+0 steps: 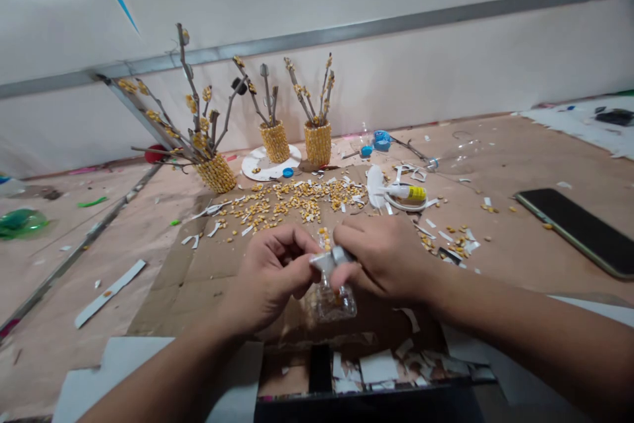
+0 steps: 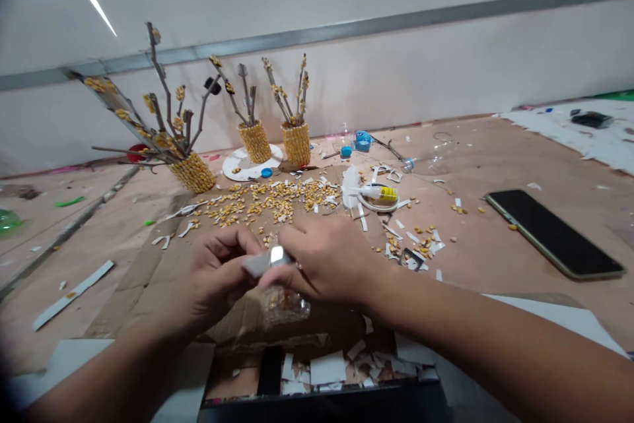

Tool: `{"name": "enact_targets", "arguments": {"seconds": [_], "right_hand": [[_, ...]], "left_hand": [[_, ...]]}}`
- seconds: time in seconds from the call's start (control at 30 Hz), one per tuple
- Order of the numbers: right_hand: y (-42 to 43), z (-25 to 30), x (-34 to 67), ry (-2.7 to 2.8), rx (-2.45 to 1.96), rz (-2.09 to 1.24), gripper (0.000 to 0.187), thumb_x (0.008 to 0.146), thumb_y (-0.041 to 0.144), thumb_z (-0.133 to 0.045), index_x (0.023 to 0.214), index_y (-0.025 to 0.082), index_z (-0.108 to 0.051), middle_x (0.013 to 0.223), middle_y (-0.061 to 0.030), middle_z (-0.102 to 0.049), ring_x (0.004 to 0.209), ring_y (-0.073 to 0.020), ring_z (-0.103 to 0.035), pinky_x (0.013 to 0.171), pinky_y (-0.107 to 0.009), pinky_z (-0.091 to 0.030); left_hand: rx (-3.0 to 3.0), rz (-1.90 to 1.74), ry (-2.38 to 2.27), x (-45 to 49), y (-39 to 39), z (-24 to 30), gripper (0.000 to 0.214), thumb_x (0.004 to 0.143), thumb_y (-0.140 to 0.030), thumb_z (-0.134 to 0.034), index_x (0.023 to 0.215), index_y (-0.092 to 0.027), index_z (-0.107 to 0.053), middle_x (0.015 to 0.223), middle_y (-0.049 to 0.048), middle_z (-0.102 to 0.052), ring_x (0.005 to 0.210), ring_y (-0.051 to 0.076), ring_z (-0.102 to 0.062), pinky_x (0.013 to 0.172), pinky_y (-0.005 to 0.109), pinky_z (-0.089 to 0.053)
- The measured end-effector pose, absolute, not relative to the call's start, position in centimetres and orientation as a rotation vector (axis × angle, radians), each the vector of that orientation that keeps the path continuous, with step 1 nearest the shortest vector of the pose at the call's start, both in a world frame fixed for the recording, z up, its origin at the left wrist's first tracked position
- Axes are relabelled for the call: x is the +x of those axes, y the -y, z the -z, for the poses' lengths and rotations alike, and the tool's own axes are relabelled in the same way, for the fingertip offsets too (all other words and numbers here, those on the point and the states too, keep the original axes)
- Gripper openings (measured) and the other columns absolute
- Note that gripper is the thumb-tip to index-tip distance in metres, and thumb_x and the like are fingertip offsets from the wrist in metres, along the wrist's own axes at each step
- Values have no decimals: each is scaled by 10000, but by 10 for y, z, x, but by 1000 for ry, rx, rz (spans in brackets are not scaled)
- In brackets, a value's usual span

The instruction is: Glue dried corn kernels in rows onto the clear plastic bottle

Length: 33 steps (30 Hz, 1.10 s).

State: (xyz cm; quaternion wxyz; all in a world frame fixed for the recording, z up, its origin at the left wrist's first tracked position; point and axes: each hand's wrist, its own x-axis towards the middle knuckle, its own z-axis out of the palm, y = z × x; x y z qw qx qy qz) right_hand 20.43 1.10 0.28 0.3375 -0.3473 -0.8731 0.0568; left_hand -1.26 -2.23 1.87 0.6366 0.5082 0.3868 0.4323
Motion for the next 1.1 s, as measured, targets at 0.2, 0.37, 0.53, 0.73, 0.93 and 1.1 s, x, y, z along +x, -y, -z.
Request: {"name": "enact_targets", "arguments": {"seconds": [0.2, 0.37, 0.53, 0.73, 0.93, 1.1], "right_hand": [[-46, 2, 222, 1957, -1314, -174, 582, 1076, 711, -357, 729, 250, -425, 584, 19, -432, 536, -150, -328, 563, -316, -175], [-25, -7, 212, 1992, -770, -386, 153, 1016, 330, -670, 938, 206, -627, 747, 19, -626, 614, -121, -531, 598, -259, -402], [-6, -12, 203, 2026, -500, -510, 142, 938, 89, -679, 1028, 199, -693, 880, -16, -720, 780, -136, -663, 705, -252, -502], [-18, -14, 210, 1994, -748, -450, 99, 966, 144, -616, 896, 212, -603, 757, 16, -627, 646, -127, -527, 619, -262, -417], [-39, -8, 222, 1905, -1050, -366, 295, 999, 348, -673, 748, 216, -592, 632, 29, -578, 572, -132, -472, 588, -293, -340], [-23, -9, 216, 2179, -731, -433, 193, 915, 137, -611, 1053, 193, -735, 985, -73, -779, 868, -197, -700, 771, -308, -502]], "left_hand": [[1101, -1024, -957, -13, 14, -26, 308, 742, -327, -936, 714, -161, -679, 556, -32, -635, 429, 44, -443, 410, 150, -330], [1234, -975, -1047, -11, 13, -31, 246, 771, -289, -877, 721, -163, -672, 559, -37, -616, 444, 55, -461, 422, 165, -347], [1351, -923, -1059, -5, 16, -35, 147, 806, -260, -820, 782, -161, -714, 580, -45, -602, 460, 61, -477, 432, 172, -369], [1479, -962, -1121, -8, 9, -35, 106, 815, -242, -768, 764, -173, -706, 585, -33, -632, 457, 73, -496, 423, 182, -371], [1898, -1122, -1356, -16, 1, -26, 72, 853, -201, -730, 802, -167, -767, 652, 5, -731, 541, 101, -603, 505, 199, -450], [2176, -1104, -1299, -12, 6, -25, 90, 902, -175, -726, 884, -190, -814, 668, -22, -759, 544, 90, -616, 556, 203, -465]]}}
